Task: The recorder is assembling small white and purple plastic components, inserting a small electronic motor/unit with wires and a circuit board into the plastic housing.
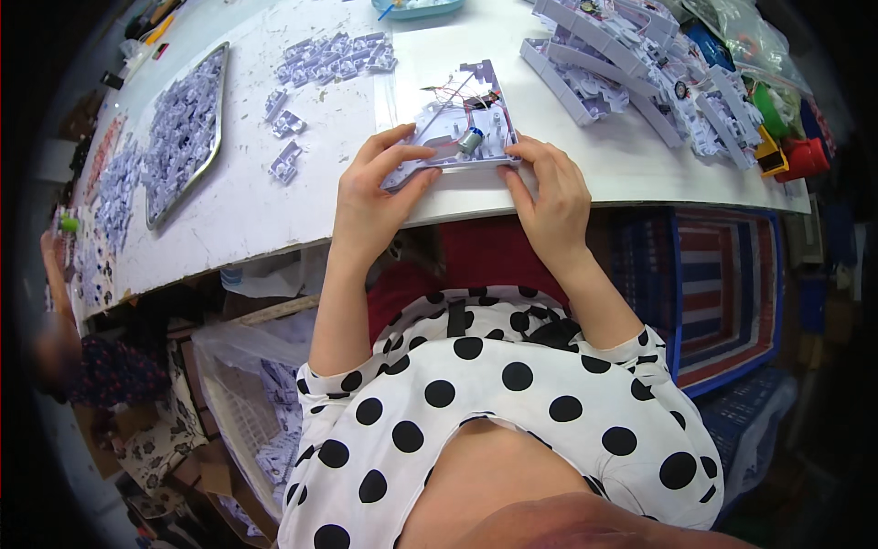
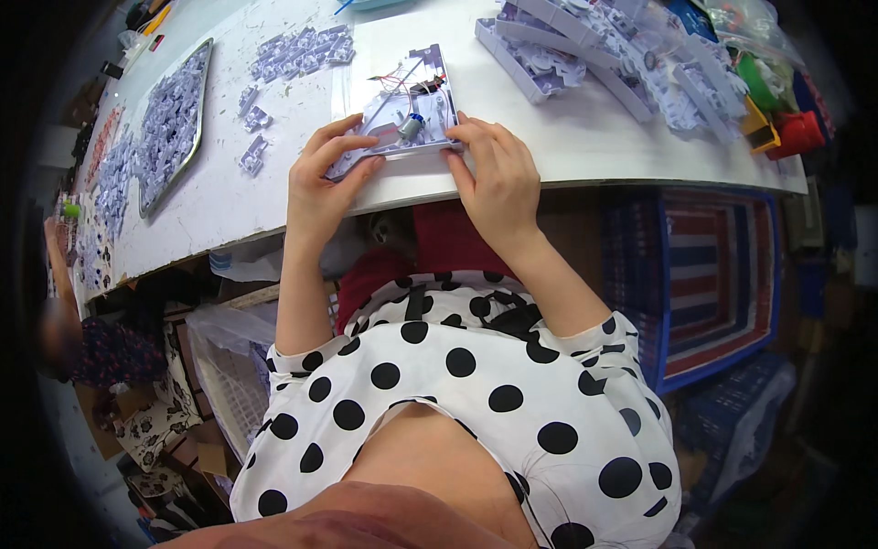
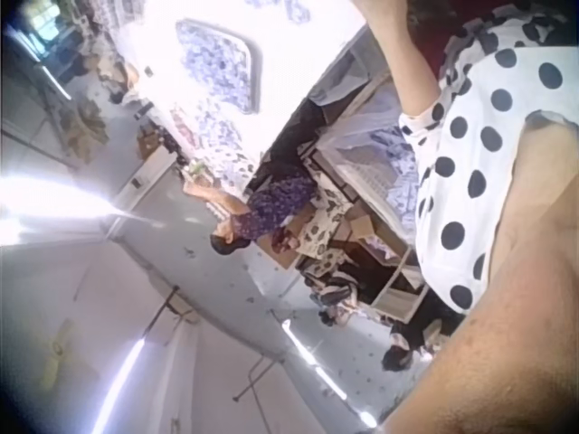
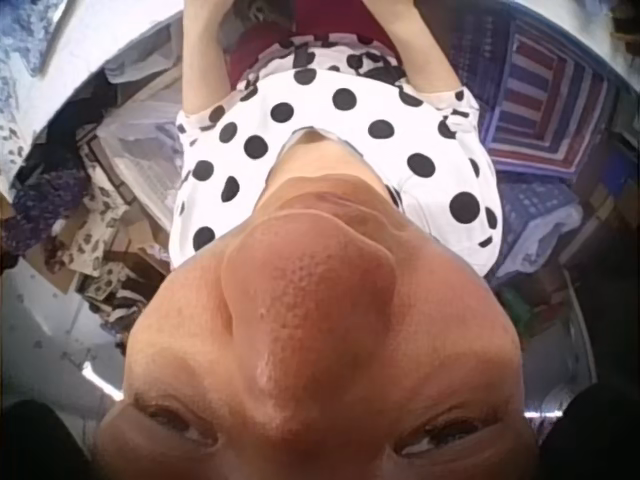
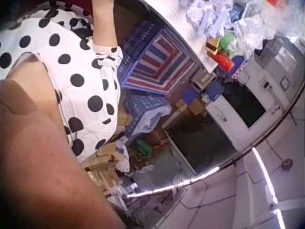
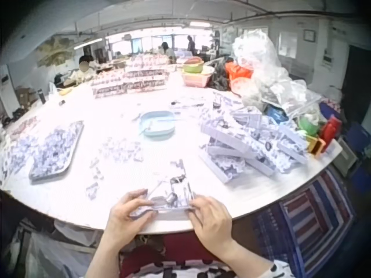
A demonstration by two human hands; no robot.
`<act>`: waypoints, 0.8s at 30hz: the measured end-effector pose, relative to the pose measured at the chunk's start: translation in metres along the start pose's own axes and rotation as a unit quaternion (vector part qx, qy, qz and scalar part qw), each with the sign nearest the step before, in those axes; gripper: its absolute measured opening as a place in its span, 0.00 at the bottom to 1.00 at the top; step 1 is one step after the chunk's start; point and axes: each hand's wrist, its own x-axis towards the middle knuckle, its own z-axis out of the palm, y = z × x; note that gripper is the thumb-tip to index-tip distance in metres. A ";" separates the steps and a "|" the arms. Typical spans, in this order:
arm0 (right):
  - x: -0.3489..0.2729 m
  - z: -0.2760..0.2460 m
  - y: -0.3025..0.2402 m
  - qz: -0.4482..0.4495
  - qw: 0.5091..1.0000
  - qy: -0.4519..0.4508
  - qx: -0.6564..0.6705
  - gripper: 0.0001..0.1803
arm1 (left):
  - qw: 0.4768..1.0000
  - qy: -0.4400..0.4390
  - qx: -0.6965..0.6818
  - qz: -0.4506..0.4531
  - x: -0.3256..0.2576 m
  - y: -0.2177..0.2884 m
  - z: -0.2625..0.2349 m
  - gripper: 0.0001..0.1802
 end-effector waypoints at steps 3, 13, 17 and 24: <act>0.003 0.001 -0.002 0.003 1.000 0.001 0.015 0.16 | 1.000 0.003 -0.001 -0.002 0.001 -0.002 -0.003 0.14; -0.008 -0.011 -0.014 0.002 1.000 -0.002 0.020 0.18 | 1.000 -0.005 -0.022 -0.003 -0.015 0.003 -0.005 0.13; -0.005 -0.016 -0.015 -0.004 1.000 0.008 0.017 0.18 | 0.999 -0.014 -0.035 0.003 -0.013 0.007 -0.005 0.12; 0.003 -0.010 -0.009 -0.010 1.000 0.011 0.017 0.17 | 0.999 -0.005 -0.036 -0.002 -0.004 0.003 -0.003 0.13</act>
